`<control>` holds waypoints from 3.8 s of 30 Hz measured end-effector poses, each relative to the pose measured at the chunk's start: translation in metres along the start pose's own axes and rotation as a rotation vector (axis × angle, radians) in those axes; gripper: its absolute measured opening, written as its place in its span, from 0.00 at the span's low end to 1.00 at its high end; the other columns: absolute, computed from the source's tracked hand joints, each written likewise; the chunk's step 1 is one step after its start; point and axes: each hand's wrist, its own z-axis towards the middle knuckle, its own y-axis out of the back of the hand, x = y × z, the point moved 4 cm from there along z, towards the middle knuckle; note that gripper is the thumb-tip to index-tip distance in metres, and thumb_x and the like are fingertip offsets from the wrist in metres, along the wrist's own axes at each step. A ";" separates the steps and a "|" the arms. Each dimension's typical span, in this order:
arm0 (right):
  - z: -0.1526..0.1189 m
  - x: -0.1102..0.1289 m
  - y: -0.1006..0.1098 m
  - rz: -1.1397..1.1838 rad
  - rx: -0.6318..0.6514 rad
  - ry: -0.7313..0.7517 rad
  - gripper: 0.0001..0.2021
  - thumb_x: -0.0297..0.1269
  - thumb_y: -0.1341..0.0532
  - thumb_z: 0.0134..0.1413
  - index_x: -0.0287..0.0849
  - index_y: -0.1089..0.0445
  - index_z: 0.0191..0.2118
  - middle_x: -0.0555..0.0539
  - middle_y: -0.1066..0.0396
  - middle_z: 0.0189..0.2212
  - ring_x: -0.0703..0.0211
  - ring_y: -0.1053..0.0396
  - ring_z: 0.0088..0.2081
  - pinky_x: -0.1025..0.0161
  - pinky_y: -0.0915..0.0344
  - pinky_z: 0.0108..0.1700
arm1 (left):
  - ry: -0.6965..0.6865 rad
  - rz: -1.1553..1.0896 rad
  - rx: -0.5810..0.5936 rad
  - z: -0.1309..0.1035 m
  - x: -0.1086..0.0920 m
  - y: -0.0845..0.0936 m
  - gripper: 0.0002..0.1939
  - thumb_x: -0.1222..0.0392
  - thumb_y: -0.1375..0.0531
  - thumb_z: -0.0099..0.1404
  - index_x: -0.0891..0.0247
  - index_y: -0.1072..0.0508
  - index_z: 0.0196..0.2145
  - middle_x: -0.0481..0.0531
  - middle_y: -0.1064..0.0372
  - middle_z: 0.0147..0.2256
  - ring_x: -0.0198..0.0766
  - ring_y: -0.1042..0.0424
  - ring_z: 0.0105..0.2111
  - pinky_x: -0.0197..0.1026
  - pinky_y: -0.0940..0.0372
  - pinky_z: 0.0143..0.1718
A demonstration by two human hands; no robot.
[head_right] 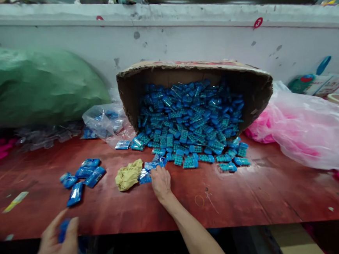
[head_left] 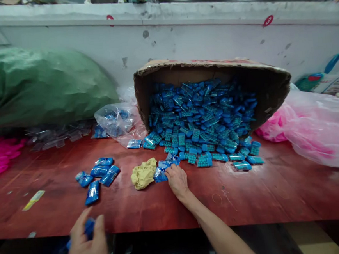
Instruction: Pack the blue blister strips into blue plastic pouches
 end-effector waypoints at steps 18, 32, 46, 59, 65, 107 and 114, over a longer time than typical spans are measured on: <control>0.003 -0.005 0.009 0.035 -0.087 0.011 0.12 0.37 0.51 0.59 0.47 0.30 0.34 0.49 0.34 0.32 0.62 0.35 0.34 0.69 0.43 0.31 | 0.488 -0.665 0.649 -0.043 -0.072 -0.131 0.14 0.58 0.39 0.51 0.64 0.31 0.36 0.50 0.31 0.25 0.32 0.35 0.16 0.34 0.42 0.16; -0.018 -0.014 0.016 0.912 -0.001 -0.097 0.10 0.34 0.42 0.46 0.41 0.30 0.37 0.51 0.33 0.28 0.63 0.37 0.26 0.68 0.39 0.29 | 0.635 -0.799 0.673 -0.040 -0.076 -0.163 0.15 0.54 0.36 0.43 0.68 0.32 0.25 0.46 0.35 0.16 0.28 0.39 0.13 0.30 0.47 0.12; -0.024 -0.011 0.019 0.754 -0.010 -0.110 0.15 0.39 0.50 0.54 0.41 0.39 0.20 0.55 0.42 0.16 0.66 0.42 0.22 0.71 0.46 0.24 | 0.691 -0.909 0.796 -0.042 -0.085 -0.168 0.14 0.55 0.35 0.43 0.67 0.34 0.22 0.45 0.35 0.16 0.29 0.37 0.14 0.31 0.44 0.14; 0.029 -0.080 0.051 0.003 -0.019 -0.348 0.22 0.38 0.44 0.52 0.43 0.43 0.53 0.39 0.35 0.42 0.49 0.32 0.39 0.60 0.40 0.36 | 1.036 -0.978 0.925 -0.049 -0.086 -0.156 0.09 0.61 0.46 0.60 0.66 0.36 0.24 0.47 0.36 0.14 0.29 0.37 0.13 0.28 0.42 0.12; -0.007 -0.075 0.047 -0.007 0.047 -0.229 0.21 0.39 0.50 0.57 0.47 0.48 0.57 0.43 0.34 0.43 0.52 0.36 0.45 0.60 0.42 0.41 | 1.120 -0.985 0.891 -0.055 -0.082 -0.152 0.08 0.62 0.45 0.59 0.67 0.36 0.24 0.48 0.36 0.14 0.29 0.35 0.13 0.28 0.40 0.12; -0.021 -0.071 0.046 0.770 0.073 -0.222 0.11 0.42 0.44 0.48 0.42 0.37 0.37 0.52 0.38 0.26 0.61 0.33 0.27 0.64 0.34 0.27 | 1.156 -1.006 0.865 -0.070 -0.079 -0.146 0.07 0.61 0.43 0.58 0.66 0.35 0.25 0.47 0.35 0.15 0.30 0.34 0.15 0.30 0.39 0.14; -0.048 -0.044 0.043 1.420 0.064 -0.354 0.19 0.45 0.41 0.46 0.41 0.38 0.43 0.57 0.40 0.17 0.70 0.42 0.12 0.70 0.37 0.12 | 1.078 -1.001 0.813 -0.069 -0.078 -0.152 0.08 0.60 0.44 0.58 0.67 0.35 0.25 0.48 0.35 0.15 0.31 0.34 0.15 0.30 0.38 0.15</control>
